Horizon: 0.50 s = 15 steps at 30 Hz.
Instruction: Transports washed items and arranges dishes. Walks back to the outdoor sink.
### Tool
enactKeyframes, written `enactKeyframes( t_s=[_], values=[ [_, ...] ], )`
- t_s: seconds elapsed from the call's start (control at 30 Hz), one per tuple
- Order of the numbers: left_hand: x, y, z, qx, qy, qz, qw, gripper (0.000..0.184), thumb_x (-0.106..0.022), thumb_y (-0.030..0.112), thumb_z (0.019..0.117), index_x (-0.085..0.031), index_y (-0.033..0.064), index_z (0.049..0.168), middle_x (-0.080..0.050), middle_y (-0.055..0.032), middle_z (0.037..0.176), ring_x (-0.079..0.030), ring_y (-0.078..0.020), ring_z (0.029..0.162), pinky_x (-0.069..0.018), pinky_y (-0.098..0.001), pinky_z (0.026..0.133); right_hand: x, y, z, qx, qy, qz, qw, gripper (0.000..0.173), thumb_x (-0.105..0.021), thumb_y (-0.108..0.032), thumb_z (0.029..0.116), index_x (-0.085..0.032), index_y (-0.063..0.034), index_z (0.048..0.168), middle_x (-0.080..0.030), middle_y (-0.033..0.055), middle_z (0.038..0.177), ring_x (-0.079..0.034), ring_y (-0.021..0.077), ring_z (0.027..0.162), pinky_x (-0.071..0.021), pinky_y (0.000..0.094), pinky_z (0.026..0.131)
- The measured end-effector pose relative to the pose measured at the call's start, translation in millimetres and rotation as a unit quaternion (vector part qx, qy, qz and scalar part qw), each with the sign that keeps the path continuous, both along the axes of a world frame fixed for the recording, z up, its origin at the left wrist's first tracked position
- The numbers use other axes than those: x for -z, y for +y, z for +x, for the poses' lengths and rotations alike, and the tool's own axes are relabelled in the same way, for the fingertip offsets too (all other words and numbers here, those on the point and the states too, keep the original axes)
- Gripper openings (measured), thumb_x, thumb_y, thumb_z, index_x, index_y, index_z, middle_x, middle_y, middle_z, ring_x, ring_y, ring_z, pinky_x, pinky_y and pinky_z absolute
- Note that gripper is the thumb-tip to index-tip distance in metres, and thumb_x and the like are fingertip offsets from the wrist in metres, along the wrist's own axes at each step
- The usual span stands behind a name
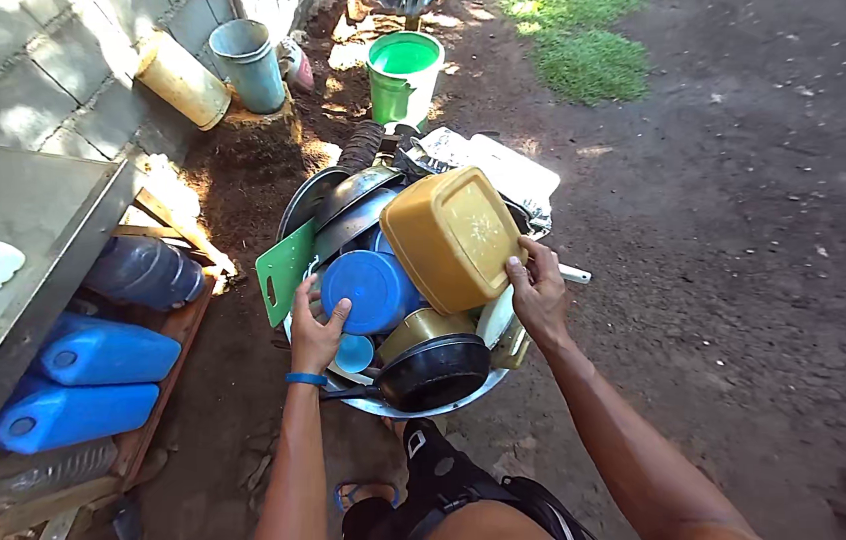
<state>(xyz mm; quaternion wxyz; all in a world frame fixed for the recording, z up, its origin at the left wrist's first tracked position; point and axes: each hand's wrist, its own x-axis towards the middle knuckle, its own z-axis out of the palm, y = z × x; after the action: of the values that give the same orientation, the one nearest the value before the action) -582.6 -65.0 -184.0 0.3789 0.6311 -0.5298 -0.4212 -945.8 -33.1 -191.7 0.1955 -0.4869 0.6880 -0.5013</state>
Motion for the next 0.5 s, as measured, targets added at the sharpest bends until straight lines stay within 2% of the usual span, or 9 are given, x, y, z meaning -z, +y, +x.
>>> enactKeyframes(
  t_s=[0.1,0.17,0.23,0.3,0.4,0.5],
  values=[
    [5,2,-9,0.017,0.049,0.03,0.998,0.071,-0.079,0.029,0.0911,-0.044,0.0187,0.152,-0.065,-0.014,0.128,-0.072,-0.0247,0.102,-0.0631,-0.0449,0.085,3,-5,-16,-0.026,-0.048,0.012,0.998,0.046,-0.061,-0.028,0.1016,-0.055,-0.0133,0.145,-0.063,0.0128,0.132,-0.066,0.0221,0.114,-0.0572,0.044,0.096],
    [9,5,-10,0.021,0.121,0.061,0.991,0.071,-0.077,0.025,0.0933,-0.04,0.0164,0.154,-0.064,-0.0177,0.128,-0.073,-0.0282,0.1,-0.0654,-0.0452,0.082,-2,-3,-24,-0.051,-0.081,0.024,0.995,0.046,-0.066,-0.021,0.0967,-0.054,-0.0132,0.14,-0.068,0.0097,0.12,-0.069,0.021,0.103,-0.0592,0.0432,0.088],
    [12,11,-9,0.008,0.162,0.08,0.983,0.074,-0.077,0.023,0.0928,-0.038,0.0105,0.154,-0.063,-0.0216,0.125,-0.072,-0.0298,0.1,-0.065,-0.0449,0.082,-4,4,-27,-0.06,-0.095,0.04,0.993,0.047,-0.068,-0.017,0.0925,-0.052,-0.0128,0.136,-0.068,0.0095,0.112,-0.07,0.0221,0.095,-0.0595,0.0446,0.082],
    [8,18,-8,-0.013,0.121,0.06,0.991,0.079,-0.081,0.031,0.0893,-0.039,0.0088,0.153,-0.064,-0.0217,0.126,-0.072,-0.0283,0.102,-0.0644,-0.0441,0.084,0,15,-30,-0.047,-0.09,0.038,0.994,0.046,-0.069,-0.019,0.0925,-0.053,-0.0115,0.135,-0.068,0.0099,0.113,-0.07,0.0219,0.098,-0.0599,0.0436,0.083],
    [-7,27,-2,-0.052,0.033,-0.013,0.998,0.087,-0.076,0.046,0.0868,-0.037,0.0112,0.156,-0.056,-0.0216,0.139,-0.062,-0.0308,0.121,-0.0574,-0.0459,0.093,8,24,-43,0.024,-0.055,-0.024,0.998,0.045,-0.067,-0.022,0.0932,-0.057,-0.0027,0.133,-0.063,0.0168,0.124,-0.066,0.0244,0.11,-0.0573,0.0433,0.093],
    [-17,33,6,-0.09,0.026,-0.039,0.995,0.079,-0.075,0.045,0.0897,-0.041,0.0118,0.153,-0.06,-0.018,0.133,-0.065,-0.0261,0.114,-0.0588,-0.0412,0.087,13,28,-54,0.078,-0.063,-0.057,0.993,0.051,-0.06,-0.025,0.0927,-0.052,-0.0017,0.138,-0.06,0.0163,0.127,-0.064,0.0213,0.112,-0.0562,0.0401,0.093]
  ],
)
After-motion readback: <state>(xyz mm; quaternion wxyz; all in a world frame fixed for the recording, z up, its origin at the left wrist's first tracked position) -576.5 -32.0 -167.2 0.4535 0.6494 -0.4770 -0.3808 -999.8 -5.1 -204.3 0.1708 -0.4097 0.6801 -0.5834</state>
